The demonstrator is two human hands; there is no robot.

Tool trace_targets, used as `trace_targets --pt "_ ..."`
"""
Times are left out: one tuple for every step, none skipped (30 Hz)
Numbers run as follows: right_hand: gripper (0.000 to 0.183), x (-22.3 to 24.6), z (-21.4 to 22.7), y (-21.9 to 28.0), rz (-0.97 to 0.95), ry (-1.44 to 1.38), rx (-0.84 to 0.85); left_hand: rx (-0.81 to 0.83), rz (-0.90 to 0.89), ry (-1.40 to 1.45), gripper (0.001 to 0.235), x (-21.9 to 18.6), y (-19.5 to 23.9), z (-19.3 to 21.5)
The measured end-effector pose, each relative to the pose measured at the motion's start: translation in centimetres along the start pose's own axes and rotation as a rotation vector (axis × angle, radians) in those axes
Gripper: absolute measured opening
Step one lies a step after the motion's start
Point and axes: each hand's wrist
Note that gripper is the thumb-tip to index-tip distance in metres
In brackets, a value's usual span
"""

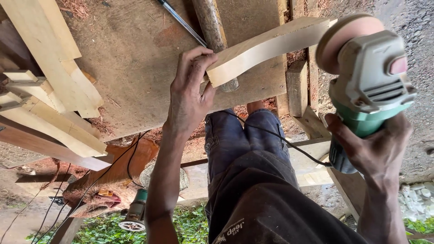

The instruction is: The person uses a handheld angle grinder with a sanding disc to smooth the edges and surfaces of a small, curved piece of wood. They hold the wood with one hand while operating the tool with the other, frequently rotating the piece to access different sides.

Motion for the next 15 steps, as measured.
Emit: trace_targets --pt "0.059 0.4 -0.3 -0.2 -0.004 0.004 0.001 0.001 0.0 0.006 0.067 0.4 0.0 -0.2" --pt "0.055 0.8 -0.5 -0.3 -0.053 0.004 0.017 0.007 -0.01 -0.032 0.067 0.7 0.1 -0.3" --pt "0.051 1.2 -0.9 -0.6 -0.095 0.001 0.033 0.009 -0.02 -0.074 0.068 1.1 0.1 -0.3" --pt "0.051 1.8 -1.2 -0.9 -0.094 0.004 0.034 0.006 -0.019 -0.072 0.068 1.0 0.1 -0.1" --pt "0.051 2.3 -1.5 -1.3 -0.086 -0.013 0.057 0.027 -0.019 -0.073 0.067 0.9 0.0 0.0" --pt "0.051 2.9 -1.7 -1.6 -0.079 -0.03 0.079 0.048 -0.02 -0.074 0.066 0.9 0.0 0.2" --pt "0.051 3.6 -1.9 -1.9 -0.077 -0.027 0.082 0.044 -0.017 -0.071 0.066 1.1 0.0 0.1" --pt "0.054 4.4 -2.0 -2.3 -0.066 -0.099 0.115 0.048 -0.027 -0.078 0.064 1.3 0.0 0.0" --pt "0.057 5.2 -2.2 -2.7 -0.055 -0.173 0.145 0.053 -0.04 -0.086 0.062 1.5 -0.1 -0.1" --pt "0.057 5.6 -2.4 -2.7 -0.053 -0.171 0.145 0.05 -0.04 -0.086 0.062 1.6 -0.1 0.0" --pt "0.052 5.9 -2.5 -2.7 -0.092 -0.139 0.159 0.054 -0.048 -0.091 0.062 1.6 -0.1 0.0" --pt "0.047 6.3 -2.6 -2.7 -0.132 -0.106 0.172 0.057 -0.057 -0.096 0.063 1.6 -0.1 0.0" --pt "0.047 6.2 -2.8 -2.7 -0.13 -0.103 0.172 0.053 -0.057 -0.094 0.063 1.5 -0.1 0.2" --pt "0.049 6.0 -3.0 -2.7 -0.138 -0.071 0.176 0.054 -0.061 -0.086 0.063 1.4 -0.2 0.3" --pt "0.051 5.9 -3.2 -2.5 -0.148 -0.041 0.182 0.056 -0.062 -0.078 0.064 1.3 -0.2 0.4"
Point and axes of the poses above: each hand's wrist, its own y-axis away from the middle knuckle, its own z-axis out of the back of the hand, x = y × z, and after that the axes turned 7 degrees about x, right-handed
